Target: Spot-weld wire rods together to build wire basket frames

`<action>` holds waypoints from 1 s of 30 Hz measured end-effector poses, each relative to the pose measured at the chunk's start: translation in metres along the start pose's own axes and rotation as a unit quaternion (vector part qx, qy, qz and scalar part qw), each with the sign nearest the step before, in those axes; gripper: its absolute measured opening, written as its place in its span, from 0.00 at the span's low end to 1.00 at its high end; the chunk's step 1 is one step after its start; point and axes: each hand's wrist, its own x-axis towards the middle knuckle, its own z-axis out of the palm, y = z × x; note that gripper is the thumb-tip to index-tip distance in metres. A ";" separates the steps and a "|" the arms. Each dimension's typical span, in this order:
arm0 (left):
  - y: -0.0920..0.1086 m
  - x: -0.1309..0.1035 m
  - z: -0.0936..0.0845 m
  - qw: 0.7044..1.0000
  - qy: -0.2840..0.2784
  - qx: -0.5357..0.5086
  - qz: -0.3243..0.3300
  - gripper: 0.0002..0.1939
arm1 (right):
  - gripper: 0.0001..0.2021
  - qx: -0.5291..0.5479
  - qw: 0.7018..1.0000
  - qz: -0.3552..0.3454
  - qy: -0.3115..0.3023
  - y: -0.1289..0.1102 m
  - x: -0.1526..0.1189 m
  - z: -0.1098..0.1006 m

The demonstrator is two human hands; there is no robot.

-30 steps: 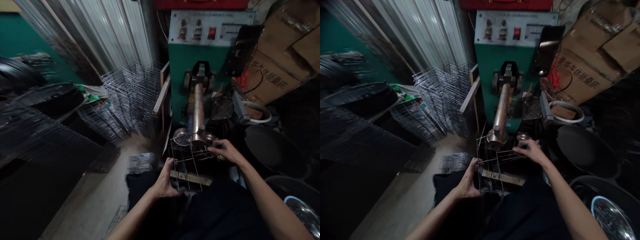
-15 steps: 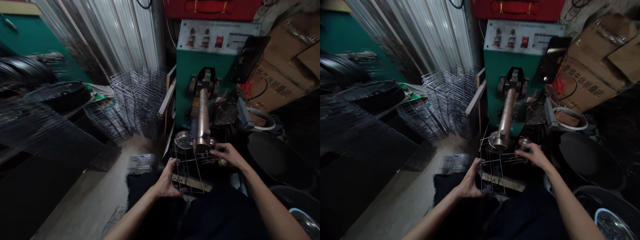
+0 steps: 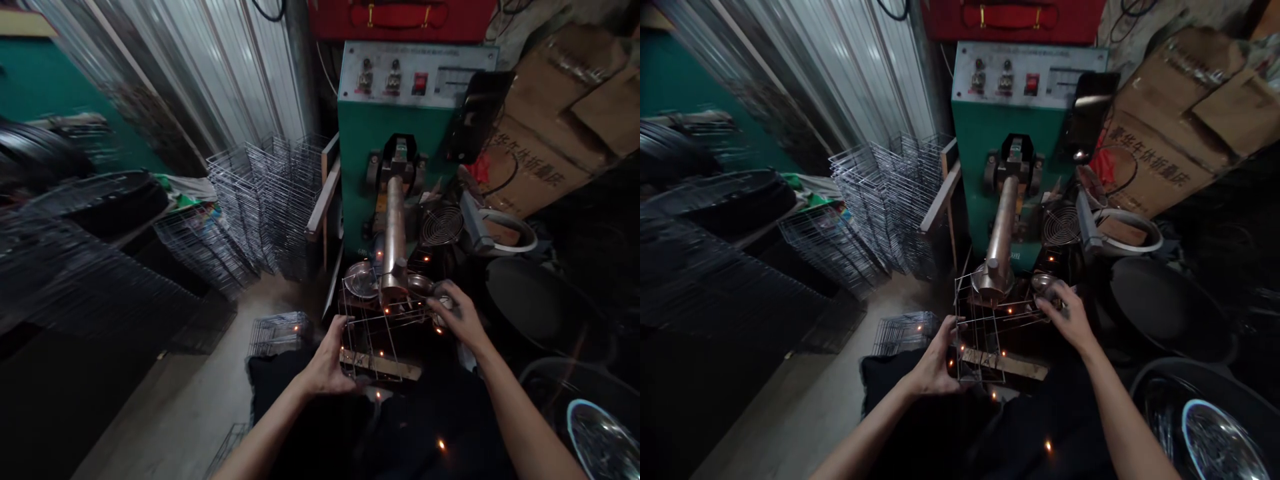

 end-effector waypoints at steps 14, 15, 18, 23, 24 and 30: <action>0.005 0.003 0.003 0.995 0.053 -0.077 -0.033 0.61 | 0.26 -0.011 0.998 -0.061 0.008 -0.015 0.008 0.014; 0.004 0.005 0.002 0.995 0.057 -0.075 -0.029 0.61 | 0.26 -0.005 0.998 -0.065 0.007 -0.015 0.010 0.014; 0.003 0.011 -0.001 0.995 0.058 -0.074 -0.021 0.58 | 0.25 -0.001 0.998 -0.068 0.002 -0.017 0.015 0.014; 0.003 0.020 -0.003 0.995 0.063 -0.070 -0.024 0.58 | 0.26 0.000 0.998 -0.067 -0.007 -0.016 0.022 0.014; 0.002 0.021 -0.003 0.995 0.064 -0.067 -0.028 0.58 | 0.25 0.003 0.998 -0.067 -0.008 -0.014 0.023 0.014; -0.006 0.025 -0.002 0.995 0.065 -0.072 -0.025 0.59 | 0.24 0.018 0.997 -0.070 -0.009 -0.006 0.027 0.016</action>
